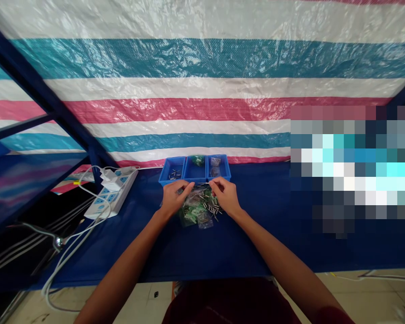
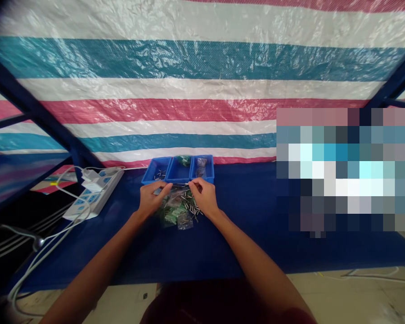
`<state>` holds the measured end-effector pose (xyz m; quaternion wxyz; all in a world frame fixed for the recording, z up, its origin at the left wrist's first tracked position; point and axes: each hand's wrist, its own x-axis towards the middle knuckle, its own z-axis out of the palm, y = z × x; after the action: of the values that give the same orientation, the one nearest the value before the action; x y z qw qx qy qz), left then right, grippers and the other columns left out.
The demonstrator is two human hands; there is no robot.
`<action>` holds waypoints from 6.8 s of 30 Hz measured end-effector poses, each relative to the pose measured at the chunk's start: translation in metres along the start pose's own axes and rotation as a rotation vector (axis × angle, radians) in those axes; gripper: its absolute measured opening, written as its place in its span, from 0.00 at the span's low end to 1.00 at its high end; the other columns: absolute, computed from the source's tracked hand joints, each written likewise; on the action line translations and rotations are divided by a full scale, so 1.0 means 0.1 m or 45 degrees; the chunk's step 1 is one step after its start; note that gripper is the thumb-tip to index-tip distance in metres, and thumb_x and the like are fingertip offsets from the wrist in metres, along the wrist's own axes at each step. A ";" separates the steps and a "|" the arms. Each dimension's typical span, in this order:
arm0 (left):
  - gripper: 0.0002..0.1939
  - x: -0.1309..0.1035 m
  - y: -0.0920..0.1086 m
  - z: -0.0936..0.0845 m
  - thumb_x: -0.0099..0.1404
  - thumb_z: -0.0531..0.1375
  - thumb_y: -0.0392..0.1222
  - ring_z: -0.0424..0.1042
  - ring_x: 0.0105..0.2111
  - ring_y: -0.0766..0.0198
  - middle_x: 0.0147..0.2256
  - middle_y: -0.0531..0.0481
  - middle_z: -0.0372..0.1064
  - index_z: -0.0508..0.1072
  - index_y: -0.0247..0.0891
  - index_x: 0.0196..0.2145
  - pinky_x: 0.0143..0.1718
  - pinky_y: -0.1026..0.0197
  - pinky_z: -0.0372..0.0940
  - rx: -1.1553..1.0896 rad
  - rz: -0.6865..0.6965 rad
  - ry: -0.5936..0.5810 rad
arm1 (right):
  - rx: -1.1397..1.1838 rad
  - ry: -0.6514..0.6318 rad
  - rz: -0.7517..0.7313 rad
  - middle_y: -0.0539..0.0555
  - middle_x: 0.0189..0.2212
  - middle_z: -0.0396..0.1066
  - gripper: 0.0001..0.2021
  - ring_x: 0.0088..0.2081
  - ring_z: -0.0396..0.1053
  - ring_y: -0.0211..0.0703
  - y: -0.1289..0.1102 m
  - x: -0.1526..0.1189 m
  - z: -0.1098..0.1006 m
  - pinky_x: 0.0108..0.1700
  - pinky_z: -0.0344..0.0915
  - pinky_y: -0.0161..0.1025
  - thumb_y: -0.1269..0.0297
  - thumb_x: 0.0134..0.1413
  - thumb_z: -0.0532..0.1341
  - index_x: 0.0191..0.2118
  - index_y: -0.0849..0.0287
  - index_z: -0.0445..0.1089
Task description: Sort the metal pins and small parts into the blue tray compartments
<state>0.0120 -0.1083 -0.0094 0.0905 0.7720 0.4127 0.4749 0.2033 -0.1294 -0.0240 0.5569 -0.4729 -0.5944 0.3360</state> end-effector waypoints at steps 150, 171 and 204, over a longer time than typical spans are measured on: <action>0.14 0.04 -0.06 0.13 0.53 0.69 0.48 0.71 0.22 0.65 0.24 0.50 0.73 0.76 0.35 0.32 0.21 0.63 0.67 -0.811 -0.516 -0.049 | 0.060 -0.066 -0.025 0.48 0.20 0.68 0.11 0.23 0.68 0.39 0.06 0.00 0.05 0.29 0.65 0.36 0.55 0.57 0.58 0.33 0.56 0.69; 0.19 0.04 -0.05 0.16 0.56 0.67 0.53 0.77 0.41 0.56 0.41 0.43 0.76 0.66 0.38 0.33 0.32 0.59 0.72 -1.034 -0.692 -0.070 | 0.127 -0.018 0.016 0.48 0.21 0.68 0.13 0.23 0.67 0.39 0.02 -0.01 0.04 0.28 0.65 0.36 0.54 0.59 0.56 0.38 0.57 0.71; 0.26 -0.02 0.04 0.13 0.65 0.59 0.53 0.58 0.16 0.70 0.19 0.57 0.64 0.64 0.37 0.56 0.18 0.68 0.53 -0.751 -0.574 -0.374 | -0.051 -0.215 -0.180 0.53 0.28 0.75 0.07 0.29 0.71 0.41 0.04 -0.03 0.06 0.32 0.66 0.36 0.61 0.54 0.62 0.31 0.58 0.75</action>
<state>0.0244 -0.1088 -0.0160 0.4683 0.6625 0.4005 0.4259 0.1984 -0.1301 -0.0293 0.5174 -0.4109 -0.6778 0.3226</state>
